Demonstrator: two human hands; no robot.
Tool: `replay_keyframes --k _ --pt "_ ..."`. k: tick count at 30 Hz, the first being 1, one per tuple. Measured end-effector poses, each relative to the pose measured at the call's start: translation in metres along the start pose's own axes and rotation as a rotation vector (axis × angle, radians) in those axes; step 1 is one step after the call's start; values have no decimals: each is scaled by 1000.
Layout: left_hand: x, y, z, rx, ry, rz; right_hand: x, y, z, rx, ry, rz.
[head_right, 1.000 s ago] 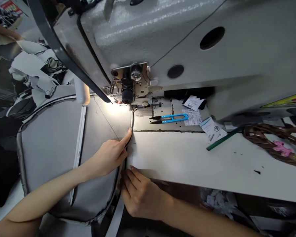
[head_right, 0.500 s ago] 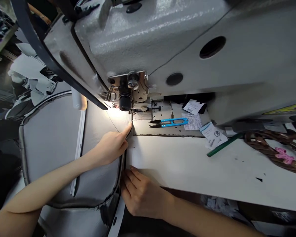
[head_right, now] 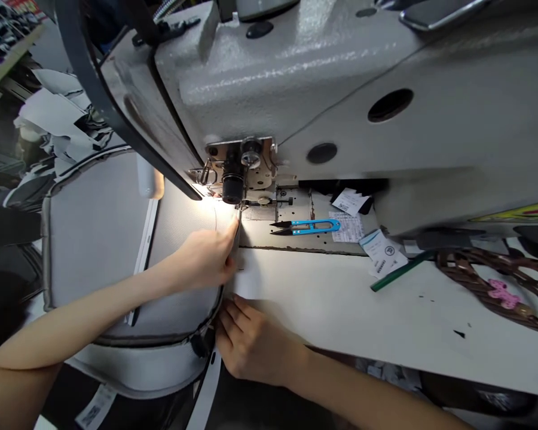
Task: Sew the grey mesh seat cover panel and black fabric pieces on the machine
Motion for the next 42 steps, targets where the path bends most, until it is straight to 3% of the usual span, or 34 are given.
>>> replay_keyframes --k 4,19,26,34,42 --pt "-16 -6 12 -18 -31 -101 1 2 4 -6 12 23" --pt "10 10 1 23 -14 -34 -2 4 3 67 26 28" --pt "-17 2 13 89 -106 -139 -3 8 4 71 19 62" --pt "-5 4 11 149 -108 -100 -3 10 5 92 2 57" --pt "15 3 6 277 -114 18 -7 12 0 109 4 79"
Point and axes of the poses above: each hand's wrist, its own x-axis towards the middle knuckle, its own y-axis out of the back of the hand, z = x × y, the point moved 6 cm from there along x, towards the middle knuckle, and after that the axes turned 3 degrees about -x, right-handed, at the moved point
